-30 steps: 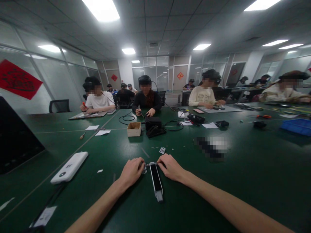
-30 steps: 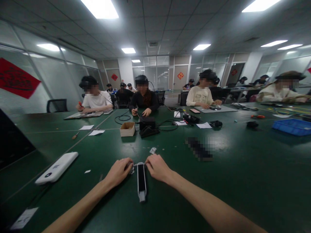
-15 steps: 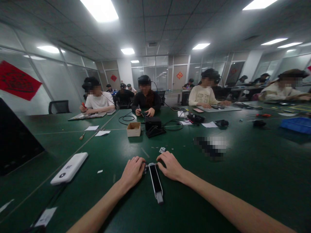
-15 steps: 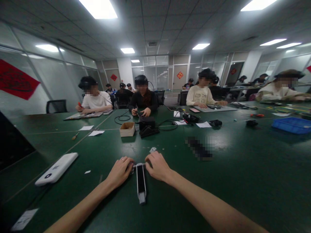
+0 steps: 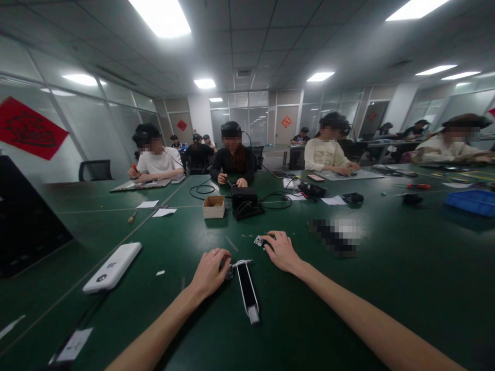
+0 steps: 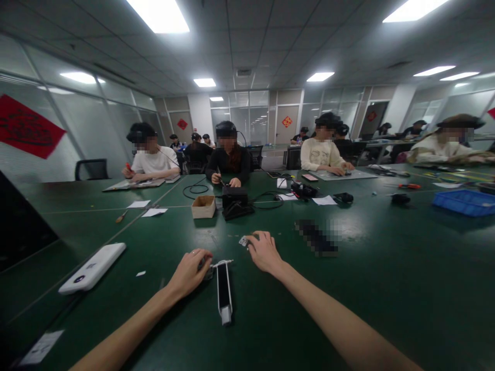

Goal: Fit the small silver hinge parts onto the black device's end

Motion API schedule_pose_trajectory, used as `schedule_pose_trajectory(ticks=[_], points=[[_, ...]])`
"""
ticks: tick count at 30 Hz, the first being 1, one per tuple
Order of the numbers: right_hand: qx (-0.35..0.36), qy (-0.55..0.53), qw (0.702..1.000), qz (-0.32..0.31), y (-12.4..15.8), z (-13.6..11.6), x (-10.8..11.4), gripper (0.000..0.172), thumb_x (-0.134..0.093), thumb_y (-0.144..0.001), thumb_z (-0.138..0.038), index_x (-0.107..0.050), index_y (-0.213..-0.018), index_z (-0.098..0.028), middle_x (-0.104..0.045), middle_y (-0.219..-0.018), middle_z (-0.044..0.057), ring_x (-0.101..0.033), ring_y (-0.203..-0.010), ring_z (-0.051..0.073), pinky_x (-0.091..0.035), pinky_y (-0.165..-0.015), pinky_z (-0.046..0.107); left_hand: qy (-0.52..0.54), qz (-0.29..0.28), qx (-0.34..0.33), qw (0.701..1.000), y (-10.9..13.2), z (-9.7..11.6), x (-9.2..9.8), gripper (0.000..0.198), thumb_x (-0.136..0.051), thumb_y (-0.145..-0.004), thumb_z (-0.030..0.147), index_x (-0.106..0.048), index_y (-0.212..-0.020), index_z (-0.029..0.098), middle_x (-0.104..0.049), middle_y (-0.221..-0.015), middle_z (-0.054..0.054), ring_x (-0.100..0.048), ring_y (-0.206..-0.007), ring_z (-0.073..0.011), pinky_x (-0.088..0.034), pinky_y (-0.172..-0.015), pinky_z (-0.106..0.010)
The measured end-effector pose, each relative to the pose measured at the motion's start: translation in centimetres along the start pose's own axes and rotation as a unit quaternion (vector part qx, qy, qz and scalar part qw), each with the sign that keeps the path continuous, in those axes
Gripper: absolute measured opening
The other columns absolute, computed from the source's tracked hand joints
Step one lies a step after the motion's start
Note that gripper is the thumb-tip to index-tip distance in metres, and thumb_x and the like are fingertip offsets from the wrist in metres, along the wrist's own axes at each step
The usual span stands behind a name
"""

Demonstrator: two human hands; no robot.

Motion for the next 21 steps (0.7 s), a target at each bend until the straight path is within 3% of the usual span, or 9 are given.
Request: schedule_pose_trajectory(ticks=[6,12,21], points=[[0.011,-0.014,1.0,0.017,0.06,-0.63,0.71,0.017,-0.048,-0.088,-0.024,-0.063,-0.092,-0.019,-0.057,-0.105,0.009,-0.045,-0.104,0.024,-0.04,-0.083,0.04,-0.002,-0.003,-0.004,1.0,0.02,-0.07,-0.07,0.021,-0.041,-0.091,0.026,-0.059,-0.096,0.019,-0.064,-0.093,-0.006,-0.059,-0.085,-0.0214,-0.041,-0.076,-0.035],[-0.019,-0.021,0.999,0.019,0.01,-0.29,0.75,0.019,-0.049,-0.087,-0.031,-0.061,-0.083,-0.017,-0.059,-0.095,0.009,-0.048,-0.095,0.023,-0.04,-0.079,0.037,-0.003,-0.007,-0.001,1.0,0.05,-0.19,-0.17,0.021,-0.042,-0.09,0.026,-0.06,-0.096,0.019,-0.064,-0.092,-0.005,-0.059,-0.084,-0.0208,-0.041,-0.075,-0.034],[-0.024,0.009,1.0,0.001,-0.03,-0.21,0.51,0.016,-0.051,-0.085,-0.031,-0.062,-0.089,-0.02,-0.059,-0.095,0.007,-0.049,-0.093,0.021,-0.039,-0.079,0.034,-0.008,0.008,-0.005,1.0,-0.17,-0.17,-0.06,0.019,-0.044,-0.088,0.025,-0.061,-0.092,0.018,-0.065,-0.089,-0.005,-0.06,-0.083,-0.0214,-0.041,-0.074,-0.034]])
Point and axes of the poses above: each hand's wrist, its own y-axis away from the middle knuckle, its own x-axis out of the back of the hand, z = x × y, the point moved 8 cm from there along -y, towards the middle knuckle
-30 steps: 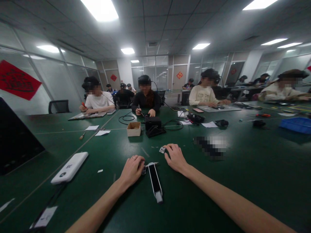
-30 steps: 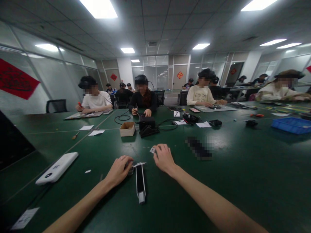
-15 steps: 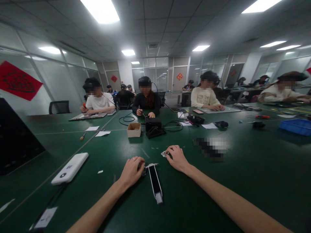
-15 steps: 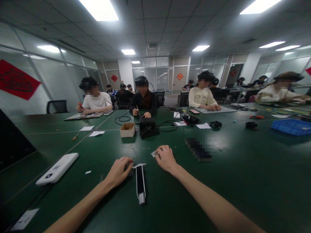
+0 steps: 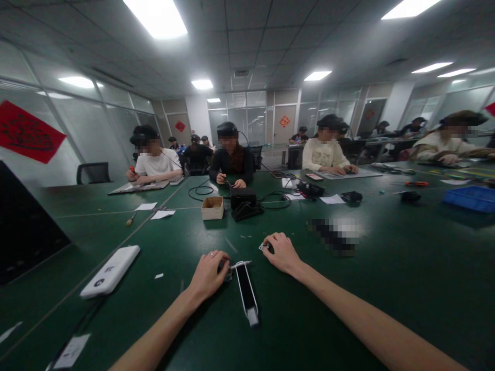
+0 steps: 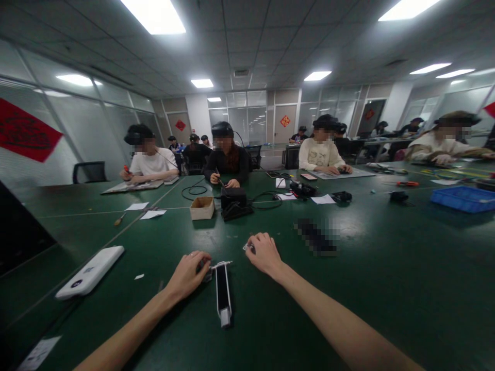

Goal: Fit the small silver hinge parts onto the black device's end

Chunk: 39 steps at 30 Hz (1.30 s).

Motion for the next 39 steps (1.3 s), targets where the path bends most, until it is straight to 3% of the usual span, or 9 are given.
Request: schedule_pose_trajectory(ticks=[11,21,35,39], points=[[0.013,-0.007,1.0,-0.011,0.0,-0.2,-0.3,0.016,-0.054,-0.082,-0.027,-0.062,-0.094,-0.02,-0.058,-0.098,0.007,-0.049,-0.094,0.022,-0.04,-0.079,0.035,0.0,-0.02,0.004,1.0,0.1,0.1,-0.2,0.019,-0.042,-0.089,0.024,-0.06,-0.092,0.018,-0.065,-0.091,-0.005,-0.059,-0.083,-0.0209,-0.039,-0.074,-0.035],[-0.002,-0.023,0.999,-0.024,0.0,-0.2,-0.1,0.01,-0.052,-0.081,-0.022,-0.06,-0.084,-0.017,-0.057,-0.092,0.008,-0.049,-0.087,0.02,-0.041,-0.075,0.033,0.001,-0.024,0.002,1.0,0.0,-0.1,-0.2,0.02,-0.042,-0.089,0.026,-0.06,-0.092,0.019,-0.065,-0.09,-0.005,-0.059,-0.083,-0.021,-0.039,-0.073,-0.034],[0.058,-0.055,0.996,0.049,0.3,-1.6,1.5,0.005,-0.055,-0.081,-0.018,-0.059,-0.083,-0.016,-0.062,-0.087,0.006,-0.052,-0.086,0.02,-0.043,-0.076,0.034,0.002,-0.023,0.002,1.0,-0.1,-0.1,-0.1,0.021,-0.04,-0.088,0.027,-0.06,-0.092,0.019,-0.066,-0.091,-0.005,-0.06,-0.084,-0.0218,-0.04,-0.075,-0.035],[0.051,-0.043,0.994,0.084,0.0,-0.3,2.5,0.008,-0.053,-0.083,-0.017,-0.06,-0.087,-0.016,-0.064,-0.089,0.007,-0.054,-0.087,0.02,-0.043,-0.077,0.034,-0.003,-0.023,0.009,1.0,0.0,-0.1,0.0,0.022,-0.039,-0.089,0.027,-0.059,-0.092,0.019,-0.065,-0.092,-0.006,-0.059,-0.084,-0.0217,-0.04,-0.075,-0.035]])
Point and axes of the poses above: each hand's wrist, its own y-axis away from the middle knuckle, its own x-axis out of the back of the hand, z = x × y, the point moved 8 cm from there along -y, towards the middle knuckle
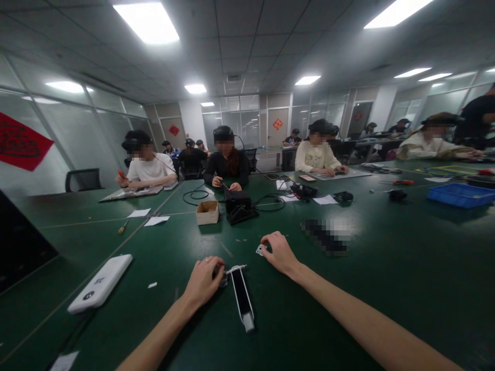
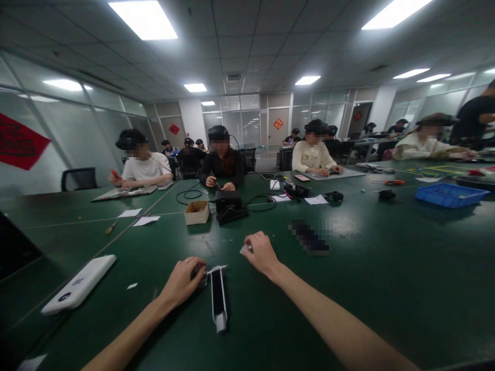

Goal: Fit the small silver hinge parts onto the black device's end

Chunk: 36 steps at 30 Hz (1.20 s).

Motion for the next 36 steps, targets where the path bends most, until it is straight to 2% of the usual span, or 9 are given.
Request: schedule_pose_trajectory(ticks=[3,7,14,19,23,28,33,36], points=[[-0.032,0.041,0.999,-0.001,-0.1,2.3,0.5,0.014,-0.049,-0.086,-0.018,-0.062,-0.091,-0.016,-0.065,-0.093,0.008,-0.054,-0.091,0.022,-0.042,-0.078,0.036,0.004,0.005,0.005,1.0,0.1,0.0,0.2,0.021,-0.04,-0.089,0.026,-0.06,-0.091,0.019,-0.065,-0.091,-0.006,-0.059,-0.083,-0.0217,-0.04,-0.075,-0.036],[-0.075,0.086,0.993,-0.035,0.0,4.8,0.2,0.019,-0.046,-0.086,-0.016,-0.064,-0.092,-0.017,-0.066,-0.094,0.009,-0.052,-0.095,0.024,-0.041,-0.079,0.038,0.01,0.007,0.001,1.0,0.1,-0.1,0.2,0.02,-0.04,-0.089,0.025,-0.06,-0.091,0.019,-0.065,-0.091,-0.006,-0.059,-0.084,-0.0218,-0.04,-0.075,-0.036],[-0.071,0.065,0.994,-0.059,0.2,4.9,-0.7,0.024,-0.042,-0.087,-0.013,-0.066,-0.089,-0.018,-0.066,-0.095,0.009,-0.052,-0.096,0.024,-0.04,-0.079,0.037,0.029,0.024,-0.013,0.999,0.4,-0.1,0.1,0.019,-0.041,-0.09,0.025,-0.06,-0.092,0.02,-0.064,-0.09,-0.005,-0.058,-0.083,-0.0202,-0.04,-0.076,-0.035],[-0.031,0.052,0.998,-0.035,0.2,3.6,-0.3,0.023,-0.047,-0.081,-0.01,-0.064,-0.094,-0.018,-0.063,-0.103,0.007,-0.049,-0.102,0.023,-0.039,-0.082,0.037,0.039,0.026,-0.029,0.998,0.4,0.3,0.3,0.019,-0.042,-0.09,0.025,-0.06,-0.091,0.02,-0.064,-0.089,-0.004,-0.058,-0.082,-0.0199,-0.039,-0.075,-0.034],[0.041,0.011,0.996,-0.075,0.4,1.2,-0.5,0.02,-0.05,-0.081,-0.013,-0.064,-0.094,-0.019,-0.062,-0.102,0.005,-0.05,-0.102,0.02,-0.039,-0.085,0.035,0.046,0.025,-0.036,0.998,0.5,0.5,0.4,0.018,-0.042,-0.09,0.025,-0.06,-0.091,0.02,-0.064,-0.089,-0.004,-0.058,-0.082,-0.0198,-0.04,-0.075,-0.034],[0.041,-0.004,0.995,-0.086,0.3,0.5,-0.3,0.015,-0.051,-0.083,-0.016,-0.064,-0.089,-0.019,-0.063,-0.099,0.006,-0.052,-0.099,0.021,-0.041,-0.083,0.036,0.042,0.021,-0.04,0.998,0.5,0.8,0.6,0.019,-0.042,-0.09,0.025,-0.06,-0.091,0.02,-0.065,-0.089,-0.004,-0.058,-0.082,-0.0201,-0.04,-0.074,-0.034],[0.035,-0.021,0.999,-0.017,0.3,0.2,0.8,0.013,-0.05,-0.083,-0.016,-0.061,-0.087,-0.018,-0.061,-0.1,0.009,-0.052,-0.1,0.023,-0.043,-0.085,0.04,0.042,0.008,-0.035,0.998,0.5,1.2,0.9,0.019,-0.042,-0.089,0.024,-0.061,-0.09,0.019,-0.065,-0.088,-0.005,-0.058,-0.082,-0.0202,-0.041,-0.073,-0.033],[0.055,-0.049,0.997,0.027,0.8,-1.4,1.3,0.01,-0.05,-0.081,-0.015,-0.059,-0.084,-0.018,-0.061,-0.099,0.01,-0.052,-0.101,0.024,-0.044,-0.087,0.041,0.048,-0.009,-0.045,0.998,0.4,1.4,0.7,0.02,-0.043,-0.088,0.027,-0.061,-0.087,0.019,-0.064,-0.085,-0.005,-0.058,-0.079,-0.0194,-0.041,-0.073,-0.032]])
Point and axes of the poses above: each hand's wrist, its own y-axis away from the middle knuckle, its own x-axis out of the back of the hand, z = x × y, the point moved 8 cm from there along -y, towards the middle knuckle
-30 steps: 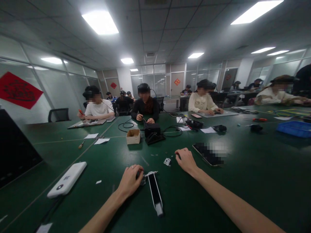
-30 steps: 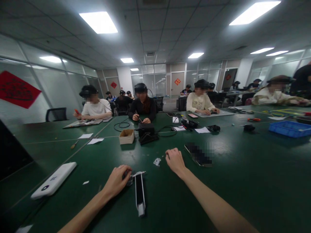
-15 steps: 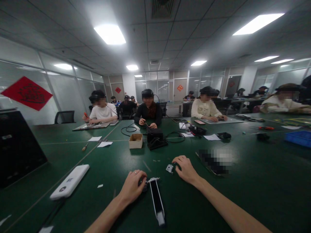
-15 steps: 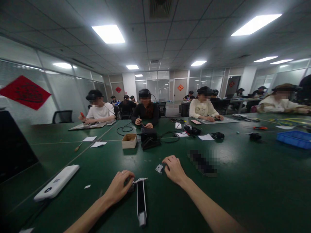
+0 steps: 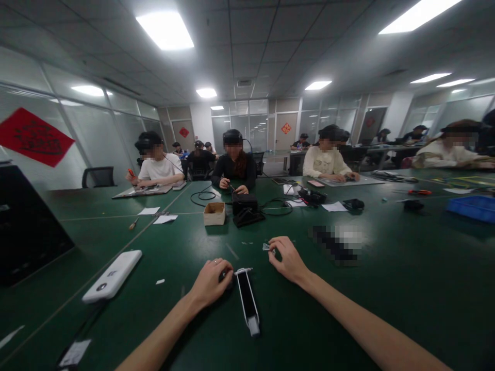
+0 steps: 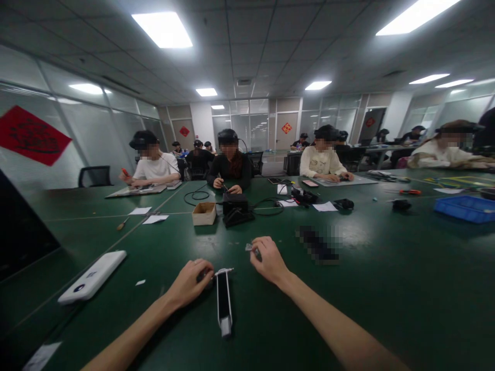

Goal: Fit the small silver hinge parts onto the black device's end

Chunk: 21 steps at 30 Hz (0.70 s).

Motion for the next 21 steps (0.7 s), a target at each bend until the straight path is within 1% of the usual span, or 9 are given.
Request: schedule_pose_trajectory(ticks=[3,5,7,9,12,16,18,21], points=[[0.028,-0.032,0.999,0.001,0.5,-2.4,-0.6,0.008,-0.05,-0.079,-0.014,-0.057,-0.083,-0.018,-0.06,-0.102,0.011,-0.054,-0.102,0.023,-0.046,-0.088,0.04,-0.003,-0.018,-0.011,1.0,0.0,0.1,-0.3,0.02,-0.045,-0.087,0.03,-0.061,-0.085,0.019,-0.063,-0.082,-0.004,-0.056,-0.076,-0.0184,-0.04,-0.072,-0.032],[0.035,-0.047,0.998,-0.025,0.9,-3.8,-1.4,0.008,-0.05,-0.079,-0.013,-0.056,-0.083,-0.017,-0.06,-0.105,0.011,-0.055,-0.102,0.022,-0.047,-0.088,0.039,-0.007,-0.024,-0.015,1.0,0.1,0.1,-0.4,0.021,-0.044,-0.087,0.031,-0.061,-0.086,0.019,-0.063,-0.082,-0.004,-0.056,-0.075,-0.0183,-0.039,-0.072,-0.032],[0.028,-0.054,0.996,-0.066,1.1,-4.4,-2.4,0.008,-0.05,-0.079,-0.012,-0.055,-0.083,-0.017,-0.06,-0.107,0.012,-0.058,-0.1,0.021,-0.049,-0.086,0.037,-0.009,-0.027,-0.016,0.999,0.1,0.1,-0.5,0.02,-0.043,-0.087,0.03,-0.06,-0.088,0.019,-0.062,-0.081,-0.004,-0.055,-0.075,-0.0181,-0.039,-0.072,-0.032],[0.011,-0.052,0.994,-0.093,1.2,-4.4,-3.2,0.009,-0.05,-0.079,-0.011,-0.055,-0.083,-0.017,-0.06,-0.107,0.011,-0.059,-0.097,0.02,-0.05,-0.084,0.035,-0.011,-0.03,-0.014,0.999,0.1,0.2,-0.5,0.019,-0.043,-0.086,0.029,-0.059,-0.089,0.019,-0.062,-0.081,-0.003,-0.055,-0.075,-0.0182,-0.039,-0.072,-0.032],[-0.01,-0.042,0.995,-0.095,1.1,-3.9,-3.3,0.009,-0.051,-0.08,-0.012,-0.057,-0.085,-0.016,-0.061,-0.107,0.011,-0.059,-0.1,0.021,-0.05,-0.087,0.035,-0.011,-0.037,-0.007,0.999,0.1,0.2,-0.5,0.016,-0.045,-0.083,0.027,-0.059,-0.088,0.019,-0.062,-0.082,-0.004,-0.055,-0.076,-0.019,-0.04,-0.073,-0.032],[-0.005,-0.053,0.991,-0.119,1.1,-4.1,-3.3,0.01,-0.053,-0.082,-0.014,-0.059,-0.09,-0.016,-0.062,-0.108,0.01,-0.057,-0.105,0.02,-0.048,-0.091,0.034,-0.008,-0.041,-0.007,0.999,0.2,0.4,-0.4,0.014,-0.047,-0.08,0.024,-0.058,-0.088,0.02,-0.063,-0.083,-0.004,-0.056,-0.077,-0.0194,-0.04,-0.073,-0.033],[-0.002,-0.062,0.989,-0.135,1.1,-4.4,-3.3,0.013,-0.053,-0.083,-0.016,-0.059,-0.094,-0.017,-0.062,-0.106,0.008,-0.058,-0.103,0.02,-0.048,-0.09,0.034,-0.007,-0.041,-0.013,0.999,0.2,0.5,-0.4,0.014,-0.047,-0.079,0.023,-0.058,-0.088,0.02,-0.063,-0.083,-0.004,-0.056,-0.077,-0.0195,-0.04,-0.074,-0.033],[-0.002,-0.073,0.986,-0.147,1.0,-4.6,-3.3,0.015,-0.053,-0.084,-0.017,-0.06,-0.097,-0.017,-0.062,-0.102,0.007,-0.059,-0.096,0.019,-0.049,-0.086,0.032,-0.007,-0.038,-0.022,0.999,0.2,0.5,-0.4,0.015,-0.047,-0.08,0.021,-0.058,-0.089,0.02,-0.064,-0.084,-0.003,-0.057,-0.076,-0.0191,-0.041,-0.075,-0.033]])
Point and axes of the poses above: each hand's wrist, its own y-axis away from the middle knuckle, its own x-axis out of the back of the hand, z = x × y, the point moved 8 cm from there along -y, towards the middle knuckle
